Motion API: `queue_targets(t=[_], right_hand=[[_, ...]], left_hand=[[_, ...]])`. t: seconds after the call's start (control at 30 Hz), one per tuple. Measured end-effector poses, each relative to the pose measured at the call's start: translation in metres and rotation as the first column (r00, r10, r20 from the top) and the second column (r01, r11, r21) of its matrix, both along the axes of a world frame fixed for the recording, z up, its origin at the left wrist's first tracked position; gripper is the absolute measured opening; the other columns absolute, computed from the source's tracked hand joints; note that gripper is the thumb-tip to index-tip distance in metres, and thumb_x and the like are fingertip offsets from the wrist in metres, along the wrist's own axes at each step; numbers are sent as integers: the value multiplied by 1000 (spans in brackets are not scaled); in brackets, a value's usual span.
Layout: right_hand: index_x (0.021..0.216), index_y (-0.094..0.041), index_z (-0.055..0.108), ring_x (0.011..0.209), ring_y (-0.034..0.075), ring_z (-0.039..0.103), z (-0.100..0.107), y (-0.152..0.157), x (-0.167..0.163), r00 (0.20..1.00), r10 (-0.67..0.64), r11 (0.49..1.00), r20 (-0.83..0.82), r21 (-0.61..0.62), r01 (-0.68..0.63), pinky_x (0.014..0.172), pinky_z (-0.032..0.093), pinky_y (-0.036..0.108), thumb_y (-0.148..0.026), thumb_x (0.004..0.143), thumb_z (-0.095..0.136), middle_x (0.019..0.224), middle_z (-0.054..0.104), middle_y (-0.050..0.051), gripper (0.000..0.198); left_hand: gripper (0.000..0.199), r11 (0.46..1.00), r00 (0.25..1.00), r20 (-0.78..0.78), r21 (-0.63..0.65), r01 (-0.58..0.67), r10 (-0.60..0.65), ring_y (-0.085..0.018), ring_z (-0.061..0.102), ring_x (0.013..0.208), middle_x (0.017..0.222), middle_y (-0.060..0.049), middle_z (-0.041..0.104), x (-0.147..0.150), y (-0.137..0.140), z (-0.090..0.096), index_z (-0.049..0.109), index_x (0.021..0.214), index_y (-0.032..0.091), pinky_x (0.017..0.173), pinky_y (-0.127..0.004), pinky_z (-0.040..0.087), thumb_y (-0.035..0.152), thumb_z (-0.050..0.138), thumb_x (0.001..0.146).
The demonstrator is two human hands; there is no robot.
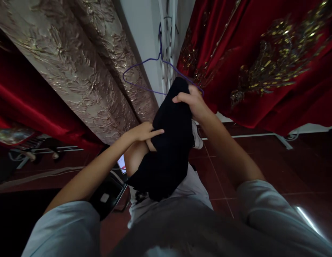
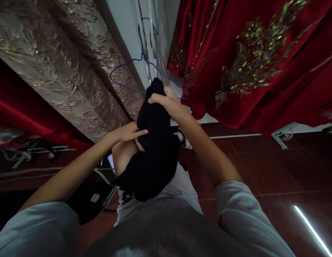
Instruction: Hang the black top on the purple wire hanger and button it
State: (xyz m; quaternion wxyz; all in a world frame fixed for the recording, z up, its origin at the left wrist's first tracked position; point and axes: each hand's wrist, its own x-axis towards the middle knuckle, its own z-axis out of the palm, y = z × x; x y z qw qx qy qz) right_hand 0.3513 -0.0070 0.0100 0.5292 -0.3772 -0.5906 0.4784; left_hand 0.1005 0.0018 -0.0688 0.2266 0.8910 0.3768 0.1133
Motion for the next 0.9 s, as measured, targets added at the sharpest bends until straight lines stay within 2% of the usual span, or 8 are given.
queue_targets(t=[0.07,0.13,0.23,0.37,0.53,0.63,0.73,0.9], right_hand=[[74,-22,56,81,22,63,-7,20,2,983,-141,973,121,197,116,74,58,36,-27,71,77,79,60,3,22],[81,-22,61,96,27,64,-26,44,-6,934,-292,909,205,362,204,90,58,42,-31,76,77,87,64,6,18],[102,-21,65,114,29,63,-65,81,-24,900,-372,888,227,371,273,102,53,45,-43,91,65,106,69,12,24],[85,-21,59,95,27,65,-94,107,-21,896,-370,916,246,261,306,88,55,43,-57,94,58,82,63,9,37],[58,-23,38,62,17,45,-71,99,40,820,-518,825,243,396,404,60,46,32,-42,82,72,58,31,-1,45],[53,-23,32,55,12,34,-50,87,68,787,-544,811,291,421,406,53,36,29,-29,79,72,56,27,-2,48],[52,-22,33,53,10,34,-45,77,68,815,-485,856,317,366,366,51,31,27,-23,81,70,54,32,-2,47],[67,-19,52,66,13,53,-55,53,43,873,-348,906,342,361,220,62,44,26,-26,92,65,67,58,2,29]], left_hand=[[32,997,997,-37,-42,-62,60,-21,65,66,69,-5,67,-25,6,-4,69,75,17,75,-31,52,45,76,88],[24,979,977,98,-91,-182,190,-19,60,61,65,-3,64,-44,10,-4,69,72,17,71,-30,49,34,84,79],[22,948,877,372,-204,-242,304,-20,62,70,76,-3,69,-56,6,0,74,81,17,69,-28,48,36,85,80],[21,930,852,406,-295,-220,330,-21,64,79,84,0,70,-60,-4,-1,76,88,18,74,-28,50,36,86,83],[35,890,865,291,-334,-309,410,-13,43,50,51,5,49,-80,11,-1,60,58,17,78,-30,50,3,83,80],[36,878,772,420,-274,-393,477,-19,53,68,61,1,49,-86,26,19,58,62,19,99,-32,47,-8,68,84],[34,880,640,633,-153,-449,436,-24,59,103,76,-3,54,-73,38,53,58,69,19,114,-33,38,-9,56,88],[43,910,730,665,190,-369,157,-20,59,107,106,1,69,-36,58,90,64,109,22,118,-39,37,-11,56,82]])
